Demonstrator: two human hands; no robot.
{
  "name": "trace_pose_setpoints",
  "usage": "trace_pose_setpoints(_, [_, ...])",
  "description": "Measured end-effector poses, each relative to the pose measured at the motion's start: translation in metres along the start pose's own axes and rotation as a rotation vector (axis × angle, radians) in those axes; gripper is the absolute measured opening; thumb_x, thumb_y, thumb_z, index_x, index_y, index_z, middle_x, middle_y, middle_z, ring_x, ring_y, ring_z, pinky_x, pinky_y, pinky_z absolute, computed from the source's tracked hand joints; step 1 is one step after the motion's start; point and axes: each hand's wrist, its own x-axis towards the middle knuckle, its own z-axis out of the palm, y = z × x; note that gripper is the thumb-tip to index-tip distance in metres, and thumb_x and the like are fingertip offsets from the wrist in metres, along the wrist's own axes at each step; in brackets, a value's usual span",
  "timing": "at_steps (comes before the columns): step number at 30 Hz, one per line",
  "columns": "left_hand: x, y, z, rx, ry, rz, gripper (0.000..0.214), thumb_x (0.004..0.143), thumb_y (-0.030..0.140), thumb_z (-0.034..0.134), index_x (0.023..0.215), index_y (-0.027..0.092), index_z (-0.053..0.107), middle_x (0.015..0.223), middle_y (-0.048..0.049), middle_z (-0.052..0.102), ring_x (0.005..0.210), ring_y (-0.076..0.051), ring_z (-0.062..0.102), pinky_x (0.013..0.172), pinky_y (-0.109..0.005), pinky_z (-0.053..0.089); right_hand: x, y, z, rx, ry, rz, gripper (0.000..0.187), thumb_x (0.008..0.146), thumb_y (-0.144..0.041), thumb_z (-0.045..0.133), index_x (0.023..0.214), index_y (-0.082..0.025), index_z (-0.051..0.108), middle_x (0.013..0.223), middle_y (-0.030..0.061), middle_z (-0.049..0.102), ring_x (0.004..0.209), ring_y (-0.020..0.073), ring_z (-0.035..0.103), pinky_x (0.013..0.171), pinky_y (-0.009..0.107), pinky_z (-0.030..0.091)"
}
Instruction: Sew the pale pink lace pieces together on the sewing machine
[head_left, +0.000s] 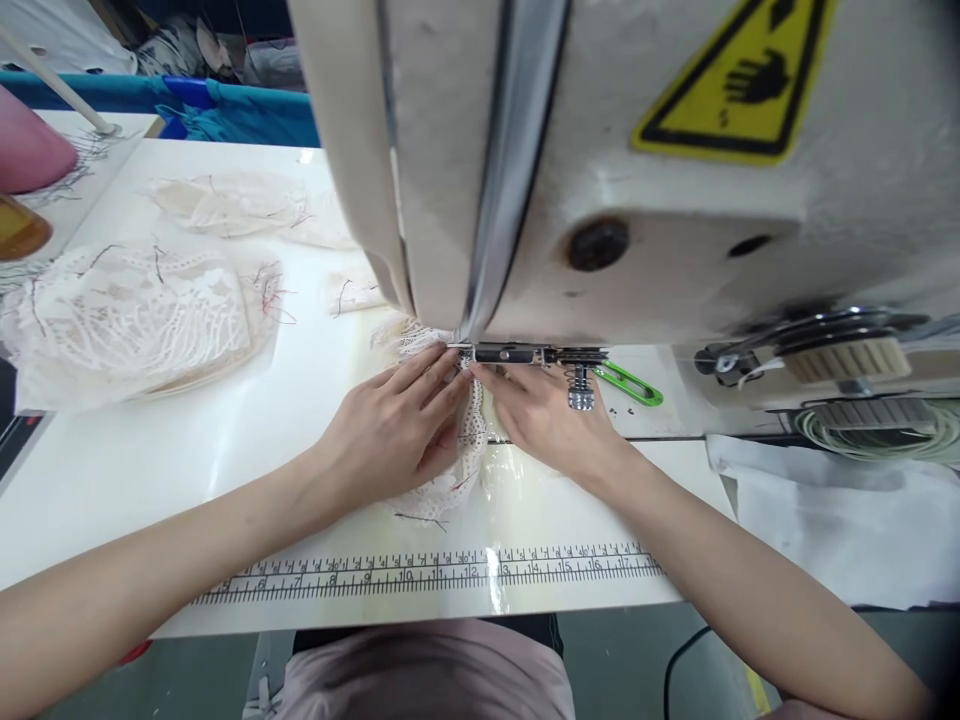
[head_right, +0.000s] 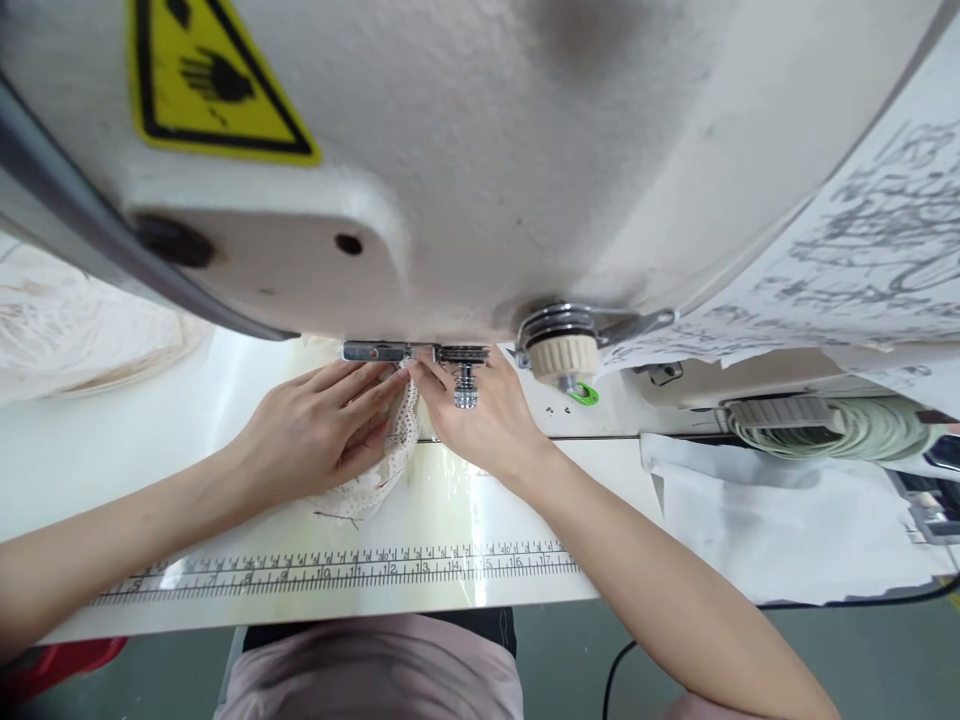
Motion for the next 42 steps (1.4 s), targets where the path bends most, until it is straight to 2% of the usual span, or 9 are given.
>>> trace_pose_setpoints(7, [0.004, 0.004, -0.034, 0.049, 0.015, 0.083, 0.025, 0.096, 0.027, 0.054, 0.112, 0.015, 0.068, 0.112, -0.0057, 0.073, 0.101, -0.024, 0.068, 0.087, -0.043, 0.055, -0.001, 0.01, -0.002, 0.136, -0.012, -0.126, 0.036, 0.084, -0.006, 0.042, 0.109, -0.022, 0.063, 0.113, 0.0023, 0.068, 0.082, 0.0161, 0.059, 0.077, 0.034, 0.04])
trace_pose_setpoints(11, [-0.017, 0.009, -0.054, 0.015, -0.006, 0.359, 0.039, 0.094, 0.047, 0.054, 0.104, 0.014, 0.07, 0.106, -0.0075, 0.073, 0.088, -0.024, 0.066, 0.059, -0.037, 0.05, 0.005, 0.017, -0.011, 0.333, -0.123, -0.248, 0.033, 0.078, -0.002, 0.039, 0.092, -0.019, 0.063, 0.109, 0.004, 0.066, 0.088, 0.0157, 0.059, 0.074, 0.031, 0.039])
trace_pose_setpoints(14, [-0.04, 0.016, -0.056, 0.091, -0.014, 0.458, 0.019, 0.092, 0.025, 0.059, 0.103, 0.012, 0.069, 0.109, -0.0081, 0.071, 0.096, -0.024, 0.065, 0.055, -0.034, 0.047, 0.008, 0.019, -0.015, 0.426, -0.171, -0.272, 0.027, 0.077, -0.003, 0.042, 0.083, -0.019, 0.062, 0.101, 0.0035, 0.065, 0.09, 0.0162, 0.057, 0.075, 0.031, 0.038])
trace_pose_setpoints(17, [-0.05, 0.02, -0.058, 0.033, -0.004, 0.294, 0.018, 0.09, 0.005, 0.052, 0.101, 0.009, 0.066, 0.106, -0.0097, 0.071, 0.099, -0.023, 0.065, 0.059, -0.03, 0.049, 0.01, 0.019, -0.017, 0.52, -0.171, -0.284, 0.019, 0.081, -0.007, 0.049, 0.079, -0.02, 0.063, 0.092, 0.0021, 0.065, 0.094, 0.0175, 0.057, 0.077, 0.032, 0.039])
trace_pose_setpoints(21, [-0.036, 0.015, -0.068, -0.072, -0.025, 0.023, 0.014, 0.096, 0.013, 0.049, 0.102, 0.01, 0.061, 0.101, -0.0088, 0.07, 0.071, -0.015, 0.063, 0.049, -0.027, 0.043, 0.011, 0.019, -0.02, 0.607, -0.166, -0.278, 0.012, 0.085, -0.014, 0.057, 0.076, -0.019, 0.063, 0.088, 0.0026, 0.065, 0.095, 0.0183, 0.058, 0.08, 0.033, 0.041])
trace_pose_setpoints(26, [-0.009, 0.004, -0.053, -0.106, -0.11, 0.16, 0.014, 0.096, 0.02, 0.049, 0.094, 0.012, 0.061, 0.082, -0.006, 0.064, 0.071, -0.019, 0.06, 0.06, -0.032, 0.046, 0.009, 0.022, -0.021, 0.688, -0.133, -0.267, 0.012, 0.088, -0.016, 0.057, 0.081, -0.021, 0.065, 0.091, 0.0027, 0.067, 0.092, 0.0158, 0.06, 0.082, 0.033, 0.044])
trace_pose_setpoints(32, [-0.003, 0.004, -0.02, -0.073, 0.119, 0.168, 0.017, 0.09, 0.005, 0.05, 0.084, 0.014, 0.063, 0.068, -0.0016, 0.058, 0.059, -0.015, 0.051, 0.056, -0.029, 0.038, 0.005, 0.022, -0.016, 0.601, -0.159, -0.244, 0.009, 0.091, -0.026, 0.058, 0.096, -0.022, 0.065, 0.107, 0.0044, 0.066, 0.096, 0.016, 0.063, 0.08, 0.032, 0.047])
trace_pose_setpoints(37, [-0.005, 0.006, -0.021, -0.072, 0.161, 0.134, 0.014, 0.09, 0.006, 0.054, 0.085, 0.013, 0.065, 0.07, -0.0018, 0.061, 0.059, -0.014, 0.051, 0.056, -0.029, 0.038, 0.004, 0.017, -0.01, 0.439, -0.047, -0.358, 0.011, 0.094, -0.025, 0.056, 0.1, -0.019, 0.063, 0.117, 0.0066, 0.067, 0.114, 0.0221, 0.06, 0.086, 0.037, 0.051])
trace_pose_setpoints(42, [-0.008, 0.009, -0.023, 0.113, 0.169, 0.198, 0.008, 0.088, 0.01, 0.062, 0.082, 0.014, 0.066, 0.075, -0.0018, 0.068, 0.063, -0.016, 0.058, 0.061, -0.035, 0.046, 0.004, 0.018, -0.006, 0.524, 0.07, -0.454, 0.01, 0.091, -0.018, 0.061, 0.099, -0.018, 0.066, 0.097, 0.0013, 0.074, 0.1, 0.0167, 0.066, 0.092, 0.036, 0.055])
